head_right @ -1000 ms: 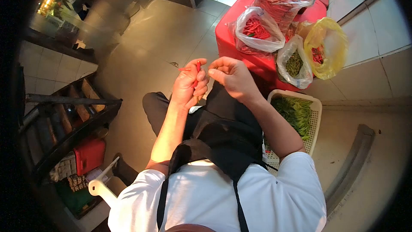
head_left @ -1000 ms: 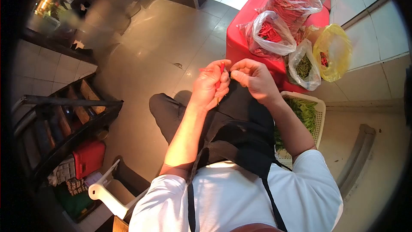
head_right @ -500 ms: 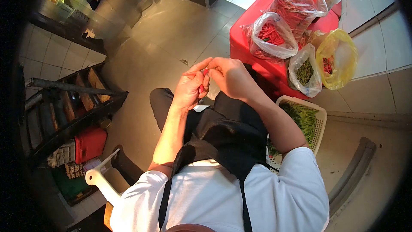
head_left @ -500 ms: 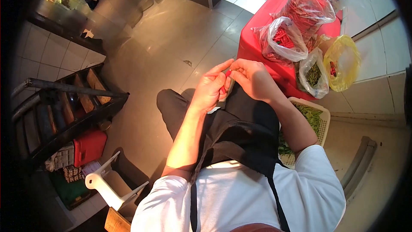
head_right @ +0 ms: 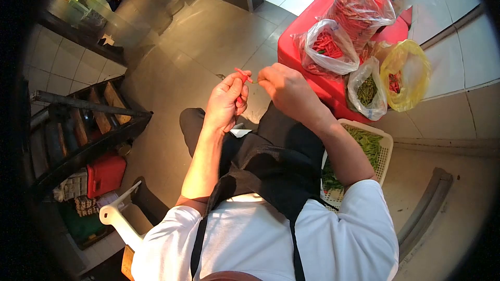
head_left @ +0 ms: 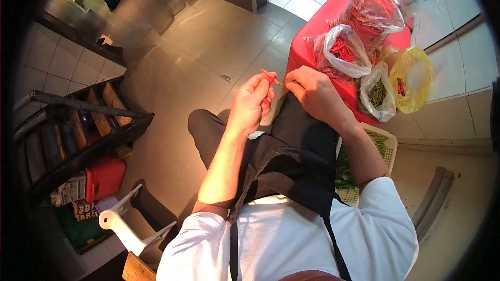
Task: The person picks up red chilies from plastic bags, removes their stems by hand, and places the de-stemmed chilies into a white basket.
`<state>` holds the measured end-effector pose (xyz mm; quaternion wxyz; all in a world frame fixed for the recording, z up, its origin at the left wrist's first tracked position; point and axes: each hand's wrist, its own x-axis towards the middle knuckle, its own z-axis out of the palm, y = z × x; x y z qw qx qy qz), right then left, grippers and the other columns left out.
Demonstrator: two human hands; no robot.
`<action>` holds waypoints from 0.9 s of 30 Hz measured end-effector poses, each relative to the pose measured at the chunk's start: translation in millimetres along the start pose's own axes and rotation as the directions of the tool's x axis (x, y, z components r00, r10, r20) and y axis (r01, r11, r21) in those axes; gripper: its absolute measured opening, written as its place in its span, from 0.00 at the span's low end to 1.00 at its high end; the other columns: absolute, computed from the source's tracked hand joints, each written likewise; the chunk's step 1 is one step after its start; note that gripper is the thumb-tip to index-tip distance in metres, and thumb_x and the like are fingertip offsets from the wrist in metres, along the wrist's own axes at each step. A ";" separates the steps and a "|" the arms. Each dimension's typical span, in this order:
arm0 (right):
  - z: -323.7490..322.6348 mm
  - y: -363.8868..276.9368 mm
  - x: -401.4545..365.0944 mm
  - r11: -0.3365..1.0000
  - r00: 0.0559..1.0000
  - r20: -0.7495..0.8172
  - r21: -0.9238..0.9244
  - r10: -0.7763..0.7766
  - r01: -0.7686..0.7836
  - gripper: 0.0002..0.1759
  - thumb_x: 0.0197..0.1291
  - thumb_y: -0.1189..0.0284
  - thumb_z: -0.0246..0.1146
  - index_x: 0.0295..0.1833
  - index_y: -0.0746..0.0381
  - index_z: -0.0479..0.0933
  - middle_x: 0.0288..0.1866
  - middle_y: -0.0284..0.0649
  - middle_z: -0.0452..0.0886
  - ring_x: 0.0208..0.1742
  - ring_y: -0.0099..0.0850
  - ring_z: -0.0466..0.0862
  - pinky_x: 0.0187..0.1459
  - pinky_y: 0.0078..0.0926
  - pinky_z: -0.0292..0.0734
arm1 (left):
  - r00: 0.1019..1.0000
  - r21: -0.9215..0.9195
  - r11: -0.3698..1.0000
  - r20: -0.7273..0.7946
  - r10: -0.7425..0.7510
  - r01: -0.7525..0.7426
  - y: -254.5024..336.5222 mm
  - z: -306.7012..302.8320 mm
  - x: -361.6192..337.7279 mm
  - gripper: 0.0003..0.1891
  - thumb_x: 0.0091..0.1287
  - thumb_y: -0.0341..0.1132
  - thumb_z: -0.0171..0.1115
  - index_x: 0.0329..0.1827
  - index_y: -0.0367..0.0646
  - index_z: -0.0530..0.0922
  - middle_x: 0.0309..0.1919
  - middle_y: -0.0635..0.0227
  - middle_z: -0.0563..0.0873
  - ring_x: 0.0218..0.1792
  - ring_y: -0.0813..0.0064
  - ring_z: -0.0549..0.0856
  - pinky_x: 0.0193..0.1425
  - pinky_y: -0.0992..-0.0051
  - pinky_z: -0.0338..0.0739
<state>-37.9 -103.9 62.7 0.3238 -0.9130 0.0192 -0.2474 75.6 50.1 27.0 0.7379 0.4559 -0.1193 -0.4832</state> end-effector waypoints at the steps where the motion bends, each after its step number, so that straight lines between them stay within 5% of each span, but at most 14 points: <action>1: 0.2 -0.8 -0.9 1.000 1.000 -0.002 -0.009 0.004 -0.004 0.04 0.59 0.78 0.64 0.39 0.66 0.78 0.33 0.48 0.78 0.37 0.48 0.81 0.39 0.40 0.77 | 1.000 -0.029 1.000 0.005 -0.005 0.005 1.2 0.3 0.0 0.17 0.75 0.43 0.57 0.57 0.38 0.75 0.27 0.75 0.78 0.19 0.90 0.68 0.19 0.88 0.59; 5: -0.8 2.5 -2.4 1.000 1.000 -0.014 -0.016 0.014 -0.015 0.06 0.59 0.77 0.65 0.42 0.66 0.79 0.35 0.49 0.80 0.37 0.46 0.82 0.40 0.37 0.78 | 0.997 -0.135 0.991 0.077 -0.003 0.014 -0.3 -5.9 4.4 0.15 0.74 0.42 0.58 0.52 0.38 0.76 0.28 0.73 0.79 0.19 0.90 0.68 0.18 0.88 0.58; 7: -0.9 -2.3 -3.2 0.960 0.973 -0.033 0.174 0.229 -0.220 0.08 0.61 0.77 0.64 0.45 0.68 0.79 0.36 0.46 0.82 0.37 0.38 0.84 0.41 0.32 0.79 | 0.999 -0.092 0.995 0.026 0.030 -0.027 -1.5 -2.9 5.5 0.14 0.74 0.41 0.59 0.51 0.38 0.76 0.28 0.73 0.80 0.19 0.90 0.68 0.19 0.87 0.59; 11: 12.8 -1.2 -12.7 0.590 0.848 0.108 0.673 0.518 -0.446 0.11 0.64 0.76 0.64 0.48 0.72 0.79 0.37 0.40 0.84 0.38 0.23 0.82 0.42 0.21 0.77 | 0.988 0.067 0.987 -0.046 0.149 -0.146 -3.0 6.0 3.8 0.14 0.74 0.42 0.59 0.51 0.40 0.77 0.29 0.73 0.81 0.20 0.90 0.70 0.21 0.88 0.62; 17: 12.8 -7.7 -10.2 0.598 0.858 0.137 0.663 0.495 -0.451 0.09 0.65 0.76 0.63 0.46 0.72 0.79 0.36 0.35 0.83 0.35 0.18 0.78 0.37 0.17 0.74 | 0.924 0.313 0.870 0.098 0.370 -0.382 -10.2 7.1 1.9 0.14 0.74 0.43 0.59 0.50 0.41 0.79 0.31 0.72 0.82 0.23 0.90 0.73 0.25 0.89 0.66; 20: 7.6 -3.5 -9.5 0.368 0.760 0.313 0.730 0.569 -0.576 0.08 0.65 0.75 0.63 0.45 0.69 0.80 0.34 0.34 0.82 0.31 0.15 0.74 0.33 0.17 0.69 | 0.921 0.264 0.882 0.111 0.374 -0.391 -10.8 5.4 2.1 0.14 0.74 0.43 0.59 0.50 0.41 0.78 0.31 0.72 0.82 0.23 0.89 0.72 0.24 0.88 0.65; 23: 16.7 8.6 -17.3 -0.292 0.814 0.461 0.881 0.355 -0.371 0.07 0.65 0.74 0.64 0.44 0.67 0.80 0.32 0.31 0.80 0.30 0.15 0.71 0.31 0.17 0.66 | 0.957 -0.065 0.962 0.105 0.269 -0.264 -13.7 4.6 3.1 0.14 0.74 0.43 0.59 0.50 0.41 0.76 0.30 0.72 0.79 0.22 0.88 0.70 0.21 0.86 0.62; 26: 12.0 9.3 -24.8 -0.164 0.846 0.274 0.961 0.458 -0.222 0.07 0.64 0.73 0.66 0.44 0.66 0.81 0.33 0.30 0.81 0.32 0.15 0.73 0.33 0.17 0.68 | 0.974 -0.263 0.946 0.073 0.215 -0.190 -12.3 6.1 4.7 0.13 0.74 0.42 0.58 0.51 0.41 0.75 0.31 0.72 0.77 0.20 0.86 0.67 0.19 0.85 0.58; 27: 4.5 12.8 -32.3 0.110 0.831 0.154 0.962 0.534 -0.249 0.07 0.64 0.74 0.66 0.44 0.66 0.81 0.33 0.30 0.81 0.33 0.16 0.74 0.35 0.17 0.69 | 0.981 -0.244 0.953 0.024 0.193 -0.182 -11.8 5.6 4.9 0.14 0.74 0.43 0.58 0.51 0.41 0.74 0.32 0.72 0.76 0.20 0.86 0.66 0.18 0.85 0.57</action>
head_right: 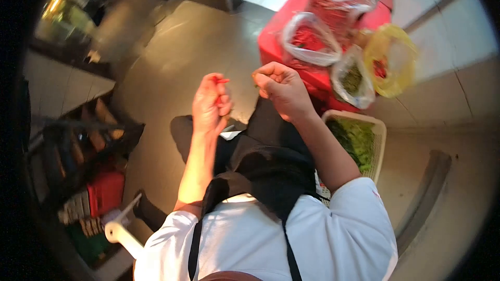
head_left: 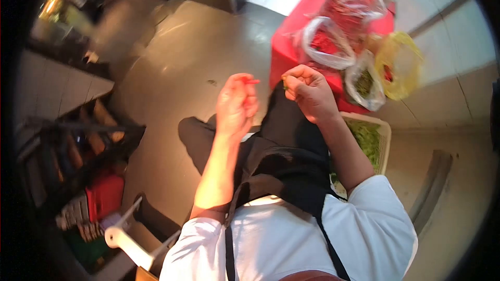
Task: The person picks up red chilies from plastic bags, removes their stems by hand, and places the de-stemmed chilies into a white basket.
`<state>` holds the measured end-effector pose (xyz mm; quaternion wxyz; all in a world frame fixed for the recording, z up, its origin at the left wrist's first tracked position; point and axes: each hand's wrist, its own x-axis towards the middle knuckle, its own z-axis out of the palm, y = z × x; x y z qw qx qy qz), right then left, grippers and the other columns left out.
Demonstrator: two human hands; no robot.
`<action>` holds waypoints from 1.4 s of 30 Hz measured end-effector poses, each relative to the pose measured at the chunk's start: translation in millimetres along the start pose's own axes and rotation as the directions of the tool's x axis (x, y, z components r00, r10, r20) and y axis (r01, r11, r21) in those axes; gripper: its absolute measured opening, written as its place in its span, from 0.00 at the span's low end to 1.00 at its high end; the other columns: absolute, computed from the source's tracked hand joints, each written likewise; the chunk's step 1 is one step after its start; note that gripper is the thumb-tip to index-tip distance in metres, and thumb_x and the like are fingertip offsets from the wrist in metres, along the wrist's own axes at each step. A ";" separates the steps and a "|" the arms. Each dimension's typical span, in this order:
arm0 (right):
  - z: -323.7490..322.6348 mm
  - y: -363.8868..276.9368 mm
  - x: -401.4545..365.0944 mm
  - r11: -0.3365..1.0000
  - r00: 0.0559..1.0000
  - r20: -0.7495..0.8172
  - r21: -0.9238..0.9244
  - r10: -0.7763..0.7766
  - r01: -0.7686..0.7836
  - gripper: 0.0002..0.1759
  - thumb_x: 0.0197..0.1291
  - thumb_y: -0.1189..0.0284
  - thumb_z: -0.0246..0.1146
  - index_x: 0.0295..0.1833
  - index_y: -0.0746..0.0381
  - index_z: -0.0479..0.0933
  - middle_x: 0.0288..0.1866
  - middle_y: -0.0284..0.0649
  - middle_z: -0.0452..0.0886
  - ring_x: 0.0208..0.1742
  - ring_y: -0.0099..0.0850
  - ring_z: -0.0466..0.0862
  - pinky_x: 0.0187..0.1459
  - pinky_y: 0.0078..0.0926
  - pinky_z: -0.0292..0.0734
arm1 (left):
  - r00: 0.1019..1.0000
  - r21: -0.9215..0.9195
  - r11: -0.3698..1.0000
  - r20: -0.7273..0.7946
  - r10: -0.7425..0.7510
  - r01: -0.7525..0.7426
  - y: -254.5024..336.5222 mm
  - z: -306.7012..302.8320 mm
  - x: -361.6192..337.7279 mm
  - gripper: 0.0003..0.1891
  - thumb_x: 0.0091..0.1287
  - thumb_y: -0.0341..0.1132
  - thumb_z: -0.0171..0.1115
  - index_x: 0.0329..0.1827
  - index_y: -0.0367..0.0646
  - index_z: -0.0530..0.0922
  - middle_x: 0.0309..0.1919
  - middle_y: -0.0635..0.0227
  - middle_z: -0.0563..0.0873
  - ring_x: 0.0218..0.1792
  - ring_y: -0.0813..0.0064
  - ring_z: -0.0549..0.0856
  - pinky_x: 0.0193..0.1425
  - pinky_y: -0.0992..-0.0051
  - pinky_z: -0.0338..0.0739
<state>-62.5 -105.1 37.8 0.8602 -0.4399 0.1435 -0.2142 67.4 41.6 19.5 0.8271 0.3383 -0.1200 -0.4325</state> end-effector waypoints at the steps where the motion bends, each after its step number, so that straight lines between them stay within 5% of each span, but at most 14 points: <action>1: -11.5 -5.9 -7.6 0.961 0.989 -0.085 -0.260 -0.121 0.095 0.07 0.64 0.74 0.66 0.44 0.66 0.81 0.34 0.30 0.82 0.34 0.16 0.75 0.36 0.17 0.71 | 1.000 -0.012 1.000 0.001 -0.001 0.001 -1.9 -1.9 0.8 0.14 0.74 0.43 0.58 0.51 0.40 0.74 0.32 0.72 0.77 0.20 0.87 0.66 0.17 0.86 0.57; 3: -36.2 -26.0 -22.7 0.712 0.919 -0.147 -0.680 -0.367 0.175 0.05 0.63 0.76 0.66 0.43 0.66 0.83 0.35 0.30 0.83 0.36 0.17 0.78 0.40 0.17 0.74 | 1.000 -0.032 0.999 0.013 -0.024 0.024 -6.8 -3.0 5.0 0.15 0.75 0.43 0.57 0.51 0.39 0.74 0.33 0.71 0.78 0.20 0.87 0.66 0.17 0.86 0.58; 6: -92.9 -60.2 -40.8 0.569 0.775 -0.358 -0.822 -0.521 0.002 0.07 0.60 0.74 0.68 0.42 0.66 0.84 0.34 0.32 0.84 0.34 0.18 0.80 0.37 0.19 0.76 | 0.993 -0.027 0.993 0.013 -0.114 0.115 -12.7 -1.6 8.2 0.16 0.75 0.43 0.57 0.52 0.37 0.75 0.35 0.70 0.80 0.21 0.88 0.66 0.18 0.87 0.59; 10: -178.1 -73.8 -54.1 -0.149 0.798 -0.134 -0.951 -0.587 -0.270 0.14 0.59 0.75 0.67 0.52 0.63 0.82 0.36 0.36 0.85 0.37 0.18 0.80 0.39 0.19 0.75 | 0.974 0.027 0.974 0.027 -0.225 0.224 -23.7 10.8 10.3 0.15 0.74 0.41 0.58 0.51 0.36 0.76 0.35 0.69 0.81 0.22 0.88 0.68 0.20 0.86 0.61; 13: -147.0 -76.0 -55.3 -0.265 0.735 -0.003 -0.932 -0.678 -0.247 0.17 0.62 0.76 0.65 0.57 0.64 0.79 0.42 0.37 0.84 0.41 0.19 0.82 0.41 0.19 0.76 | 0.962 0.077 0.959 -0.003 -0.272 0.271 -28.5 23.5 8.8 0.13 0.75 0.38 0.58 0.51 0.36 0.77 0.36 0.68 0.82 0.22 0.89 0.69 0.20 0.87 0.62; 14: -130.6 -70.8 -52.2 0.031 0.771 -0.130 -0.989 -0.624 -0.141 0.17 0.63 0.76 0.65 0.57 0.64 0.79 0.43 0.36 0.84 0.41 0.20 0.82 0.41 0.19 0.76 | 0.960 0.075 0.958 0.005 -0.279 0.278 -30.8 25.9 7.9 0.13 0.75 0.38 0.58 0.51 0.36 0.77 0.36 0.68 0.81 0.21 0.89 0.69 0.20 0.87 0.62; 16: -86.2 -52.7 -43.2 0.613 0.863 -0.306 -0.790 -0.402 0.006 0.16 0.65 0.76 0.63 0.58 0.65 0.78 0.45 0.35 0.83 0.41 0.21 0.82 0.41 0.19 0.77 | 0.954 0.080 0.952 0.022 -0.298 0.295 -34.8 29.9 6.4 0.13 0.75 0.38 0.58 0.52 0.35 0.77 0.35 0.68 0.81 0.21 0.89 0.69 0.20 0.87 0.61; 18: -34.9 -38.5 -40.2 0.778 0.972 -0.146 -0.626 -0.183 0.053 0.16 0.67 0.76 0.62 0.59 0.66 0.78 0.46 0.33 0.82 0.41 0.22 0.82 0.42 0.19 0.77 | 0.953 0.106 0.949 0.033 -0.302 0.297 -39.3 33.3 5.7 0.12 0.75 0.37 0.58 0.50 0.37 0.78 0.31 0.70 0.80 0.20 0.88 0.69 0.20 0.87 0.62; 20: -15.5 -3.4 -33.3 0.929 0.985 -0.055 -0.345 -0.165 0.137 0.15 0.65 0.77 0.63 0.57 0.65 0.79 0.44 0.36 0.83 0.39 0.22 0.81 0.42 0.18 0.76 | 0.952 0.143 0.945 0.041 -0.302 0.294 -44.4 33.8 3.6 0.11 0.74 0.37 0.58 0.49 0.37 0.79 0.28 0.71 0.80 0.19 0.88 0.69 0.19 0.86 0.62; 22: -11.5 12.5 -26.0 0.638 0.929 0.043 -0.715 -0.368 0.286 0.13 0.62 0.78 0.65 0.52 0.65 0.81 0.43 0.39 0.83 0.39 0.25 0.83 0.41 0.21 0.77 | 0.957 0.198 0.939 0.013 -0.288 0.280 -47.4 26.4 3.7 0.11 0.74 0.37 0.60 0.49 0.38 0.80 0.25 0.73 0.78 0.18 0.88 0.70 0.19 0.86 0.64; 27: -3.0 17.5 -30.5 0.462 0.835 0.101 -0.794 -0.542 0.396 0.12 0.55 0.81 0.67 0.46 0.63 0.83 0.33 0.42 0.83 0.36 0.30 0.84 0.38 0.25 0.78 | 0.971 0.330 0.915 -0.127 -0.200 0.232 -50.0 31.4 -1.3 0.11 0.72 0.37 0.62 0.47 0.39 0.82 0.24 0.75 0.79 0.19 0.89 0.73 0.21 0.87 0.65; 30: -4.3 13.7 -37.3 0.522 0.900 -0.018 -0.819 -0.436 0.237 0.11 0.56 0.82 0.66 0.45 0.64 0.83 0.33 0.41 0.84 0.36 0.27 0.84 0.38 0.24 0.78 | 0.984 0.409 0.898 -0.132 -0.120 0.164 -59.6 34.3 -1.9 0.10 0.72 0.37 0.62 0.45 0.38 0.83 0.24 0.76 0.80 0.20 0.90 0.73 0.21 0.87 0.66; 36: -10.8 9.7 -41.0 0.799 0.936 -0.174 -0.582 -0.305 0.152 0.08 0.59 0.82 0.66 0.44 0.66 0.83 0.34 0.36 0.84 0.40 0.20 0.84 0.41 0.20 0.79 | 0.999 0.477 0.879 -0.033 0.000 0.016 -67.0 40.0 -2.0 0.11 0.73 0.36 0.62 0.49 0.37 0.82 0.27 0.76 0.82 0.21 0.91 0.73 0.23 0.87 0.66; 42: -13.4 4.0 -39.8 0.715 0.934 -0.087 -0.669 -0.348 0.204 0.08 0.58 0.82 0.68 0.44 0.67 0.82 0.42 0.36 0.82 0.42 0.22 0.83 0.44 0.19 0.79 | 0.998 0.417 0.908 -0.026 0.051 -0.036 -62.4 45.4 -2.1 0.12 0.73 0.33 0.61 0.55 0.36 0.79 0.33 0.73 0.84 0.23 0.91 0.74 0.24 0.87 0.67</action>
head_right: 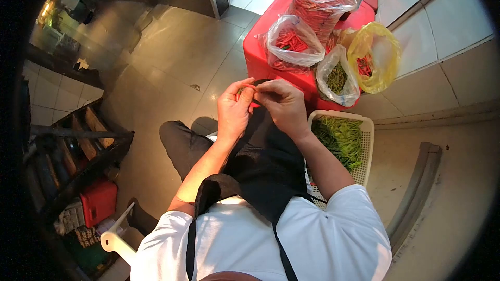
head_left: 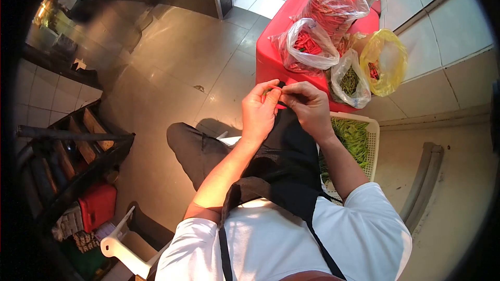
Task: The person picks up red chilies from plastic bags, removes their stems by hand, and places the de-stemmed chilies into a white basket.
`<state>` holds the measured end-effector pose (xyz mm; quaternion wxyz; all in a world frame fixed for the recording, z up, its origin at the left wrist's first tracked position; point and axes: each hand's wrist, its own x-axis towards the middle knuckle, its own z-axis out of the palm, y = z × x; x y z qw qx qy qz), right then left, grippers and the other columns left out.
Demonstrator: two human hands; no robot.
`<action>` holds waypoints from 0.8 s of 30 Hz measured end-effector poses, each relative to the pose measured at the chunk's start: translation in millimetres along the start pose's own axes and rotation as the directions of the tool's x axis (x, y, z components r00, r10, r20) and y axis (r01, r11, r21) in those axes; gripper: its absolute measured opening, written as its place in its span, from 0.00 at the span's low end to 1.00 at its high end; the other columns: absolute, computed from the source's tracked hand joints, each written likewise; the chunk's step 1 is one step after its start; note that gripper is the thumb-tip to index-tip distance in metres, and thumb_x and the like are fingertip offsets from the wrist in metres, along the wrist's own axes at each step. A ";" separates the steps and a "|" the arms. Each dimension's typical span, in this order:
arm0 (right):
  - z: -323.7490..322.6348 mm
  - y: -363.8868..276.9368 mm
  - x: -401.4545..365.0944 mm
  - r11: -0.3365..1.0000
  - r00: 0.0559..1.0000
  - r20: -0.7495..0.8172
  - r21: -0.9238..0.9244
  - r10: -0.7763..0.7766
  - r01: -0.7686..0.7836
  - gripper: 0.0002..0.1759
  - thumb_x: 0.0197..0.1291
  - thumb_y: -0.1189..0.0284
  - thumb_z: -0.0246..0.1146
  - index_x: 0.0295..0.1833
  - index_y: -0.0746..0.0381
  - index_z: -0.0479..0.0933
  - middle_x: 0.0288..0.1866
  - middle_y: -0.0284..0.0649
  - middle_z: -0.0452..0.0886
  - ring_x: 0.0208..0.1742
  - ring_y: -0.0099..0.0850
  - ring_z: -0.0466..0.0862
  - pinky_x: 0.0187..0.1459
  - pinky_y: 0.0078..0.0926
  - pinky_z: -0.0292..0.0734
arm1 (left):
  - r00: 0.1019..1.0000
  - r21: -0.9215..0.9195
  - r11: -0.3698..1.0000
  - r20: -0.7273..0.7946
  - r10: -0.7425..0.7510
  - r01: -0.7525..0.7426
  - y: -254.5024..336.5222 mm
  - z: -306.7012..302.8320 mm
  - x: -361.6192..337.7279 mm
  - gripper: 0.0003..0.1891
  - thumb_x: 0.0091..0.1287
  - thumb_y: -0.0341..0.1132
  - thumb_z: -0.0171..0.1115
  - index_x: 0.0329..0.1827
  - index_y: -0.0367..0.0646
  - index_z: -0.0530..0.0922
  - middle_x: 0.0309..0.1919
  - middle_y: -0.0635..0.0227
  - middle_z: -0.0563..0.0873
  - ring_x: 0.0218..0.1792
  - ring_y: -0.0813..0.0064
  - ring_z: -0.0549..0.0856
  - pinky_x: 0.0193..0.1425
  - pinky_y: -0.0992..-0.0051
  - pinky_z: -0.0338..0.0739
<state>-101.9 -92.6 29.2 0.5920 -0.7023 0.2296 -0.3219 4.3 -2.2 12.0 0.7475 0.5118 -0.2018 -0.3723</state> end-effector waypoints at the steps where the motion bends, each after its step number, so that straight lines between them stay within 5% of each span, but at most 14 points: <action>1: -2.3 -1.1 3.7 0.998 0.998 -0.031 -0.005 -0.056 0.056 0.08 0.58 0.82 0.68 0.43 0.67 0.82 0.42 0.36 0.82 0.42 0.22 0.83 0.44 0.18 0.79 | 0.999 -0.022 0.999 -0.017 -0.028 0.028 1.0 0.2 0.1 0.13 0.74 0.35 0.60 0.54 0.37 0.79 0.33 0.72 0.83 0.23 0.90 0.73 0.24 0.87 0.67; 4: -17.8 -6.9 23.7 0.985 0.979 -0.156 0.086 -0.133 0.147 0.07 0.58 0.84 0.67 0.42 0.65 0.81 0.41 0.35 0.81 0.39 0.21 0.81 0.43 0.19 0.78 | 0.990 -0.196 0.973 -0.042 -0.131 0.121 2.3 -1.1 4.1 0.15 0.75 0.40 0.58 0.53 0.37 0.78 0.32 0.70 0.83 0.21 0.88 0.72 0.22 0.87 0.65; 7: -51.7 -12.3 60.1 0.903 0.920 -0.329 -0.425 -0.214 0.058 0.05 0.61 0.78 0.66 0.43 0.66 0.82 0.37 0.34 0.82 0.39 0.18 0.80 0.41 0.19 0.77 | 0.962 -0.547 0.799 0.047 -0.269 0.250 -9.0 -19.5 13.7 0.17 0.76 0.43 0.54 0.52 0.36 0.76 0.33 0.65 0.81 0.24 0.83 0.72 0.21 0.86 0.64; 9: -68.8 -0.1 93.2 0.891 0.937 -0.323 -0.452 -0.135 -0.028 0.08 0.62 0.74 0.65 0.44 0.66 0.83 0.39 0.39 0.85 0.41 0.24 0.83 0.43 0.23 0.78 | 0.929 -0.772 0.528 0.219 -0.300 0.353 -24.2 -31.4 18.6 0.17 0.77 0.43 0.53 0.53 0.35 0.76 0.38 0.62 0.82 0.28 0.81 0.73 0.25 0.85 0.68; 10: -78.7 13.6 109.6 0.773 0.912 -0.256 -0.627 -0.322 0.097 0.09 0.62 0.74 0.65 0.45 0.66 0.83 0.41 0.40 0.85 0.41 0.27 0.84 0.44 0.25 0.78 | 0.907 -0.841 0.366 0.303 -0.291 0.398 -27.6 -34.6 20.0 0.18 0.77 0.43 0.52 0.54 0.35 0.75 0.41 0.61 0.82 0.30 0.80 0.74 0.27 0.85 0.70; 12: -81.8 35.3 130.7 0.409 0.792 -0.015 -0.862 -0.610 0.299 0.10 0.61 0.73 0.66 0.46 0.65 0.83 0.44 0.44 0.86 0.43 0.34 0.85 0.46 0.28 0.78 | 0.896 -0.866 0.276 0.339 -0.288 0.417 -26.8 -39.0 19.4 0.18 0.78 0.43 0.49 0.55 0.36 0.75 0.47 0.58 0.82 0.38 0.75 0.78 0.38 0.80 0.75; 13: -80.4 36.9 132.6 0.391 0.765 -0.047 -0.879 -0.643 0.274 0.11 0.59 0.72 0.66 0.47 0.65 0.83 0.44 0.46 0.86 0.47 0.41 0.85 0.48 0.33 0.78 | 0.894 -0.879 0.231 0.350 -0.279 0.417 -26.1 -41.7 21.6 0.18 0.79 0.43 0.48 0.56 0.36 0.75 0.51 0.57 0.81 0.43 0.72 0.80 0.43 0.78 0.78; 16: -44.2 -7.5 101.2 0.770 0.889 -0.186 -0.591 -0.419 0.240 0.11 0.59 0.73 0.66 0.47 0.64 0.83 0.42 0.46 0.85 0.44 0.40 0.85 0.48 0.33 0.78 | 0.930 -0.917 0.276 0.198 -0.310 0.287 -12.6 -40.4 20.5 0.19 0.79 0.42 0.45 0.60 0.36 0.73 0.57 0.54 0.80 0.54 0.64 0.81 0.57 0.69 0.79; 19: -11.0 -11.9 59.2 0.829 0.940 0.017 -0.465 -0.342 0.310 0.11 0.59 0.74 0.69 0.47 0.64 0.82 0.36 0.41 0.83 0.34 0.29 0.82 0.36 0.26 0.77 | 0.950 -0.930 0.219 0.264 -0.166 0.296 -28.2 -53.0 26.5 0.20 0.79 0.42 0.43 0.62 0.35 0.72 0.61 0.52 0.77 0.63 0.58 0.77 0.67 0.60 0.75; 20: 0.1 -3.6 45.4 0.922 0.973 0.038 -0.315 -0.227 0.227 0.11 0.58 0.74 0.70 0.46 0.65 0.82 0.35 0.39 0.83 0.33 0.25 0.81 0.34 0.23 0.76 | 0.952 -0.931 0.216 0.266 -0.153 0.295 -30.0 -54.9 26.9 0.20 0.79 0.42 0.43 0.62 0.35 0.72 0.61 0.53 0.77 0.63 0.58 0.77 0.68 0.59 0.73; 24: 29.0 -1.8 12.1 0.948 0.977 0.140 -0.253 -0.163 0.194 0.14 0.57 0.76 0.71 0.49 0.65 0.80 0.35 0.41 0.82 0.34 0.28 0.83 0.35 0.25 0.78 | 0.963 -0.931 0.251 0.243 -0.116 0.265 -30.6 -54.0 26.6 0.21 0.79 0.42 0.43 0.64 0.36 0.71 0.62 0.53 0.77 0.64 0.56 0.76 0.72 0.53 0.67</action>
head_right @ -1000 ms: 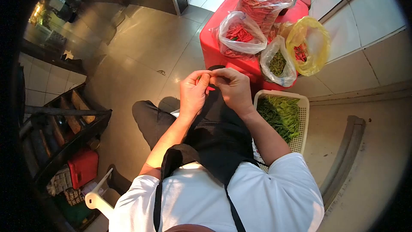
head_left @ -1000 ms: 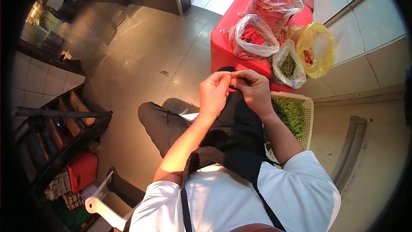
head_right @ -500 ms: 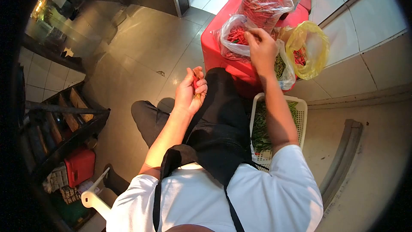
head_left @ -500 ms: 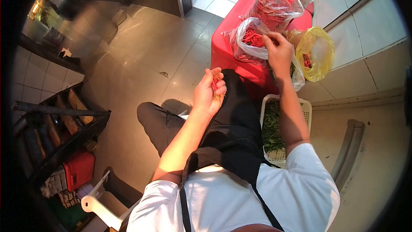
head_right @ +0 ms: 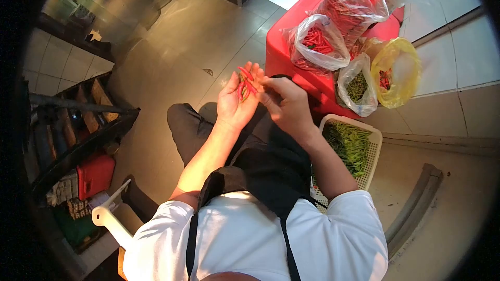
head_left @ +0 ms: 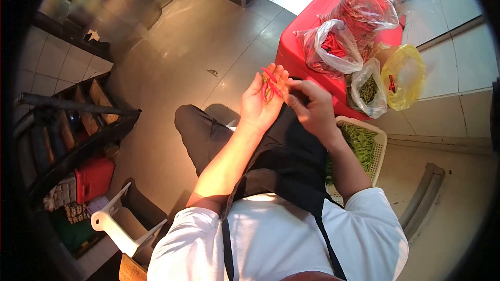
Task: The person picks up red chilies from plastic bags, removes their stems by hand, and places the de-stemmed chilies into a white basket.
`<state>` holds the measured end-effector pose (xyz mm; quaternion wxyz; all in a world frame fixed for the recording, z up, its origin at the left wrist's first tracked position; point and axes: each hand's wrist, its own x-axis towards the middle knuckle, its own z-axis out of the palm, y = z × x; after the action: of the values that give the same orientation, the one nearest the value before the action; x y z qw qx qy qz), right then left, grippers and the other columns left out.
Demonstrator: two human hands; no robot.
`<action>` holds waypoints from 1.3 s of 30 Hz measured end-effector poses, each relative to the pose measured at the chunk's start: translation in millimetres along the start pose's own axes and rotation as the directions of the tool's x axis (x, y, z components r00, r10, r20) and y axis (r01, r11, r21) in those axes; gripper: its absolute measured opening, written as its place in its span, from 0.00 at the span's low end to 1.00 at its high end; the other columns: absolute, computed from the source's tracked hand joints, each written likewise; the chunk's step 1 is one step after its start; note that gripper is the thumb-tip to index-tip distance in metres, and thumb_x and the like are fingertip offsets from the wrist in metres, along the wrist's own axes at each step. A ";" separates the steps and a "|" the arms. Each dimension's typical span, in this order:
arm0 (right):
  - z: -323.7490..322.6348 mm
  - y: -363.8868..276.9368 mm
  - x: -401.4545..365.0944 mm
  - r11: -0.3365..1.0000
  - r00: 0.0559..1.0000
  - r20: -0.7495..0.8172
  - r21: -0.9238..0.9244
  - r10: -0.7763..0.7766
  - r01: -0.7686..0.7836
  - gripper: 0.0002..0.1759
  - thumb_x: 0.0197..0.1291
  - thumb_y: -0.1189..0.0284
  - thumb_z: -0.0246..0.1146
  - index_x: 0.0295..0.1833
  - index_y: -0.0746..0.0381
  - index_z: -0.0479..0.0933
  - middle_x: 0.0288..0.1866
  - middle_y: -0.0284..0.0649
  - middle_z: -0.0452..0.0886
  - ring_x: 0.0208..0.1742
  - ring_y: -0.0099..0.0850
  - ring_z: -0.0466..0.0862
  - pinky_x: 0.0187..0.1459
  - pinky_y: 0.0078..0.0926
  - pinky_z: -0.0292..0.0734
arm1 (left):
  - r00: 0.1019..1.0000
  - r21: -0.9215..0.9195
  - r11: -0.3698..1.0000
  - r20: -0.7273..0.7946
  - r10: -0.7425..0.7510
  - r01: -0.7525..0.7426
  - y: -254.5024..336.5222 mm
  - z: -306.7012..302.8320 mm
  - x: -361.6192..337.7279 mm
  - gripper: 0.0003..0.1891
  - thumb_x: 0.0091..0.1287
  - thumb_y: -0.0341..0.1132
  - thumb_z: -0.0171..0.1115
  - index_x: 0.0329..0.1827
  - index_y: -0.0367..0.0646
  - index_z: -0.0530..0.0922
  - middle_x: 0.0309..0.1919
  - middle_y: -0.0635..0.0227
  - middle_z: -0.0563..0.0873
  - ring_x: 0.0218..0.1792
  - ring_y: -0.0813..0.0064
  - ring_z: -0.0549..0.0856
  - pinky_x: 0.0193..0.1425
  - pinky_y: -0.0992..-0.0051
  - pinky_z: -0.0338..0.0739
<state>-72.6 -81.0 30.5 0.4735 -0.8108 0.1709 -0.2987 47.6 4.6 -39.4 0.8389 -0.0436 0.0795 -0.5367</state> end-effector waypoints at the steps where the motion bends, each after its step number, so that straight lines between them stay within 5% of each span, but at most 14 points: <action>1: 2.6 -4.0 -4.3 0.999 1.000 0.009 -0.032 0.016 -0.016 0.15 0.56 0.76 0.71 0.49 0.65 0.80 0.35 0.42 0.82 0.34 0.30 0.84 0.35 0.26 0.78 | 1.000 0.018 1.000 0.003 0.018 -0.018 -1.6 1.5 -0.6 0.21 0.79 0.42 0.43 0.64 0.36 0.71 0.62 0.53 0.77 0.64 0.55 0.76 0.73 0.52 0.66; 7: 14.1 -1.2 -12.1 0.986 1.000 -0.020 -0.166 -0.011 0.007 0.12 0.55 0.79 0.69 0.46 0.65 0.80 0.35 0.47 0.82 0.34 0.40 0.84 0.36 0.32 0.78 | 0.990 0.200 0.972 -0.046 0.132 -0.120 -7.1 13.8 -7.1 0.19 0.79 0.40 0.43 0.64 0.37 0.69 0.61 0.54 0.78 0.65 0.56 0.76 0.70 0.54 0.70; 12: -0.6 -4.3 5.1 0.928 0.992 0.016 -0.351 -0.126 0.123 0.08 0.57 0.78 0.67 0.43 0.65 0.81 0.34 0.48 0.82 0.35 0.45 0.83 0.37 0.36 0.78 | 0.989 0.560 0.827 -0.089 0.116 -0.047 -5.7 20.3 -18.9 0.15 0.78 0.39 0.49 0.58 0.37 0.74 0.48 0.58 0.84 0.53 0.64 0.84 0.60 0.64 0.79; 16: -8.7 -4.2 12.0 0.976 0.997 0.062 -0.217 0.037 -0.023 0.07 0.61 0.75 0.66 0.41 0.67 0.81 0.32 0.45 0.82 0.34 0.36 0.84 0.38 0.32 0.77 | 0.987 0.661 0.749 -0.150 0.063 0.053 -1.2 20.1 -23.3 0.14 0.76 0.40 0.54 0.52 0.37 0.76 0.39 0.63 0.86 0.40 0.73 0.87 0.48 0.73 0.85; 19: -10.8 -1.6 15.1 0.965 0.954 0.188 0.073 0.233 -0.250 0.07 0.63 0.74 0.65 0.41 0.68 0.81 0.30 0.37 0.82 0.30 0.24 0.80 0.34 0.23 0.73 | 0.983 0.603 0.792 -0.184 0.018 0.098 4.0 20.6 -24.2 0.14 0.76 0.42 0.54 0.47 0.38 0.77 0.36 0.64 0.85 0.36 0.74 0.87 0.43 0.76 0.86; 23: -20.7 6.6 21.5 0.613 0.803 0.472 0.528 0.364 -0.588 0.06 0.65 0.74 0.64 0.43 0.66 0.81 0.30 0.28 0.76 0.28 0.16 0.69 0.30 0.14 0.62 | 0.982 0.504 0.850 -0.178 -0.070 0.152 6.5 23.0 -23.6 0.15 0.75 0.43 0.55 0.44 0.38 0.77 0.35 0.63 0.85 0.33 0.72 0.87 0.39 0.78 0.86; 26: -18.4 15.9 15.9 0.519 0.823 0.467 0.640 0.322 -0.566 0.07 0.65 0.74 0.64 0.44 0.66 0.80 0.30 0.29 0.77 0.29 0.16 0.70 0.30 0.15 0.63 | 0.973 0.404 0.894 -0.198 -0.121 0.194 6.1 23.1 -21.7 0.16 0.74 0.44 0.57 0.43 0.38 0.78 0.35 0.62 0.85 0.33 0.70 0.87 0.38 0.79 0.87; 29: -30.8 12.6 9.0 0.652 0.881 0.330 0.593 0.338 -0.472 0.07 0.65 0.74 0.65 0.43 0.66 0.81 0.30 0.29 0.78 0.28 0.15 0.70 0.30 0.14 0.63 | 0.961 0.378 0.905 -0.256 -0.100 0.195 3.4 18.7 -19.8 0.16 0.73 0.45 0.58 0.42 0.37 0.78 0.35 0.62 0.85 0.34 0.68 0.88 0.38 0.78 0.87; 32: -72.8 1.4 0.5 0.876 0.907 0.073 0.238 0.414 -0.419 0.06 0.63 0.75 0.66 0.43 0.66 0.81 0.31 0.29 0.80 0.29 0.15 0.74 0.32 0.14 0.68 | 0.947 0.409 0.895 -0.317 -0.044 0.178 -0.3 18.2 -16.2 0.16 0.73 0.44 0.59 0.41 0.37 0.78 0.37 0.59 0.85 0.37 0.65 0.88 0.42 0.76 0.88; 33: -85.2 1.5 -2.0 0.931 0.939 -0.088 0.190 0.333 -0.312 0.05 0.62 0.77 0.67 0.42 0.66 0.82 0.32 0.30 0.83 0.31 0.15 0.77 0.35 0.15 0.73 | 0.950 0.417 0.894 -0.312 -0.029 0.164 -1.7 19.1 -15.6 0.15 0.73 0.43 0.59 0.41 0.37 0.78 0.39 0.58 0.86 0.40 0.63 0.88 0.45 0.74 0.88; 35: -121.6 14.4 -5.6 0.950 0.903 -0.318 -0.019 0.291 -0.313 0.06 0.59 0.78 0.69 0.42 0.67 0.83 0.33 0.31 0.84 0.33 0.15 0.79 0.38 0.16 0.76 | 0.964 0.408 0.902 -0.265 -0.031 0.141 0.1 14.4 -14.1 0.13 0.75 0.39 0.56 0.44 0.36 0.78 0.44 0.54 0.85 0.50 0.57 0.86 0.55 0.65 0.86; 39: -174.8 60.9 -14.1 0.812 0.905 -0.329 -0.426 0.271 -0.398 0.11 0.60 0.77 0.67 0.49 0.66 0.82 0.36 0.36 0.85 0.36 0.22 0.83 0.41 0.21 0.77 | 0.980 0.260 0.946 -0.102 -0.173 0.194 -1.5 15.4 -11.0 0.13 0.76 0.35 0.51 0.53 0.35 0.77 0.53 0.51 0.84 0.59 0.50 0.81 0.67 0.52 0.75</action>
<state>-196.0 -219.5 38.1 0.2754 -0.8148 0.4398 -0.2584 44.4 13.8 -23.1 0.7797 0.0841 0.0340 -0.6196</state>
